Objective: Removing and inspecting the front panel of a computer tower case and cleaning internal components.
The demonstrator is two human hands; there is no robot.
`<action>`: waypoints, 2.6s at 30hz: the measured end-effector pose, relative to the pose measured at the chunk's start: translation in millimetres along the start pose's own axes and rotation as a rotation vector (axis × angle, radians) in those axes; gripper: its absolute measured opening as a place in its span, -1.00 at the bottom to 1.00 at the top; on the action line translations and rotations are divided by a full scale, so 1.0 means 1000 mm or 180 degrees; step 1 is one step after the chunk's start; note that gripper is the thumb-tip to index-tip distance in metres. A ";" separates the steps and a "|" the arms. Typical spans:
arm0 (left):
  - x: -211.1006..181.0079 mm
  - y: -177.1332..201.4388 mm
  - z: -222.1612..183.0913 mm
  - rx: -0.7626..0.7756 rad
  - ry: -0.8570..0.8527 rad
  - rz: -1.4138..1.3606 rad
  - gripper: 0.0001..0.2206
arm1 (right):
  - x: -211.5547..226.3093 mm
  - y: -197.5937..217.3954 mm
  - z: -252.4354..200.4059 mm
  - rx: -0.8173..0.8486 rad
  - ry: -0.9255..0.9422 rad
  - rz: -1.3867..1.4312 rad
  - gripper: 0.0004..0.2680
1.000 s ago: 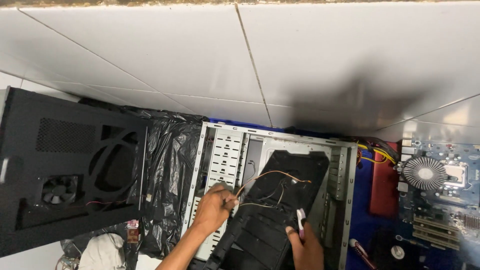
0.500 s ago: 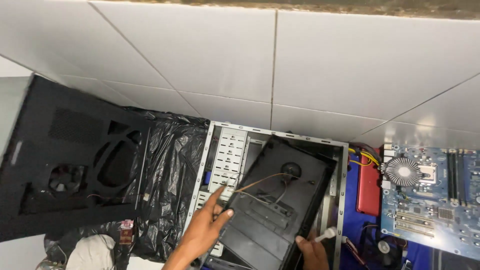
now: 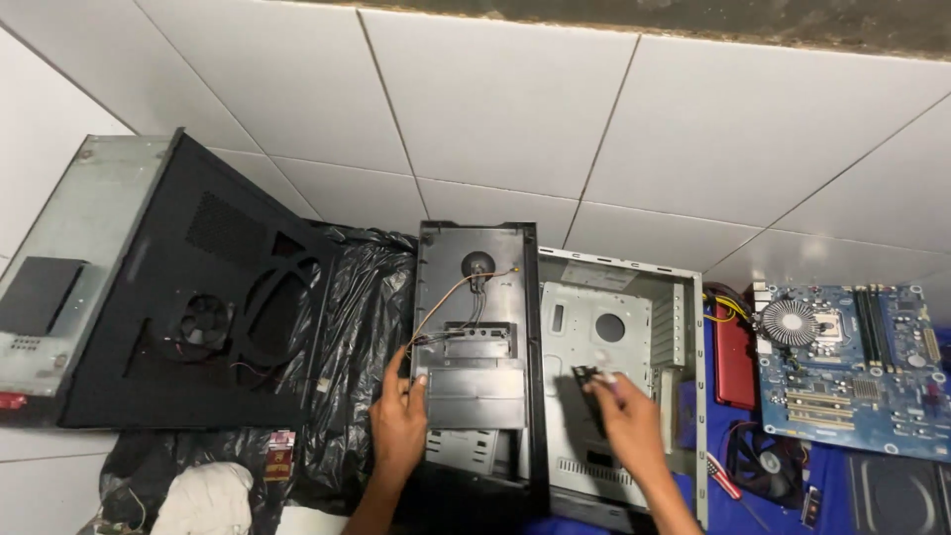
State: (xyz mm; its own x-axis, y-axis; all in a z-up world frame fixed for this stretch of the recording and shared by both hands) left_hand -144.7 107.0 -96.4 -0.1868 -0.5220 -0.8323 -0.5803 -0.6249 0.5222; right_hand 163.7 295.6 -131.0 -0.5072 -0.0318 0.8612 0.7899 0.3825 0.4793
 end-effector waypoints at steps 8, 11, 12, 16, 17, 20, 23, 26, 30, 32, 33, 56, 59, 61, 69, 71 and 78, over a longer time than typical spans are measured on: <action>0.040 -0.024 0.022 0.0164 0.0527 0.0036 -0.48 | 0.021 0.021 -0.058 -0.0484 0.0135 0.1374 -0.80; 0.031 -0.028 0.034 -0.0045 -0.0187 0.0853 -0.62 | 0.040 0.005 -0.071 -0.0088 0.0577 0.2026 -0.80; 0.027 -0.026 0.037 -0.0126 -0.0351 0.1059 -0.62 | 0.046 -0.003 -0.074 0.0123 0.0644 0.2069 -0.80; 0.028 -0.017 0.044 -0.0208 -0.0700 0.1349 -0.53 | 0.052 -0.037 -0.080 0.0805 0.0492 0.2619 -0.86; 0.017 -0.010 0.037 -0.0199 -0.0714 0.1342 -0.53 | 0.058 -0.038 -0.080 0.0788 0.0498 0.2614 -0.86; -0.024 0.016 0.011 -0.0051 -0.0743 0.0856 -0.73 | 0.080 -0.051 -0.080 0.1100 0.0594 0.2296 -0.84; -0.017 0.002 -0.032 0.2181 0.1545 -0.0138 -0.72 | 0.102 -0.062 -0.080 0.1393 0.0752 0.1953 -0.81; -0.023 -0.005 -0.047 0.2804 0.1821 -0.1614 -0.68 | 0.112 -0.073 -0.070 0.1673 0.0997 0.1735 -0.79; -0.025 0.012 -0.028 0.1990 0.1235 -0.1510 -0.66 | 0.094 -0.053 -0.048 0.0321 -0.0057 0.1655 -0.73; -0.029 0.016 -0.024 0.1804 0.1062 -0.1525 -0.66 | 0.098 -0.045 -0.053 0.0008 -0.0439 0.1585 -0.71; -0.033 0.016 -0.022 0.1765 0.0845 -0.1686 -0.68 | 0.100 -0.049 -0.058 0.0156 -0.0565 0.1746 -0.67; 0.012 -0.001 -0.021 0.1402 -0.1601 0.0086 -0.51 | 0.066 -0.079 -0.071 0.0323 -0.0572 -0.0041 -0.72; 0.015 -0.002 -0.029 0.0940 -0.1853 0.1062 -0.46 | 0.064 -0.092 -0.065 0.0428 0.0969 -0.0720 -0.59; 0.014 -0.003 -0.031 0.0583 -0.1804 0.1607 -0.42 | 0.074 -0.095 -0.069 0.0407 0.1763 -0.1079 -0.59; 0.043 0.003 -0.013 0.0663 -0.1371 0.0790 -0.43 | 0.075 -0.124 -0.069 0.0808 0.2081 -0.2032 -0.55; 0.049 0.004 -0.013 0.0922 -0.1103 0.0226 -0.43 | 0.073 -0.130 -0.070 0.0897 0.2057 -0.2221 -0.55; 0.037 0.010 -0.019 0.0830 -0.1443 0.0647 -0.52 | 0.080 -0.134 -0.081 0.0628 0.2568 -0.2566 -0.56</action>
State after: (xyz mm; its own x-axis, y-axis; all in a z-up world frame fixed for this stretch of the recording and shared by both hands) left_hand -142.0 70.1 -118.7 -0.6039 -0.2792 -0.7465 -0.6632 -0.3434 0.6650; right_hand 44.7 166.8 -112.6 -0.4158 -0.8851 0.2090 0.2336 0.1182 0.9651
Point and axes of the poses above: each hand's wrist, its own z-axis towards the middle knuckle, its own y-axis out of the back of the hand, x = y × z, the point moved 7 cm from there along z, towards the middle knuckle, and after that the axes turned 8 degrees about y, right-handed, at the moved point
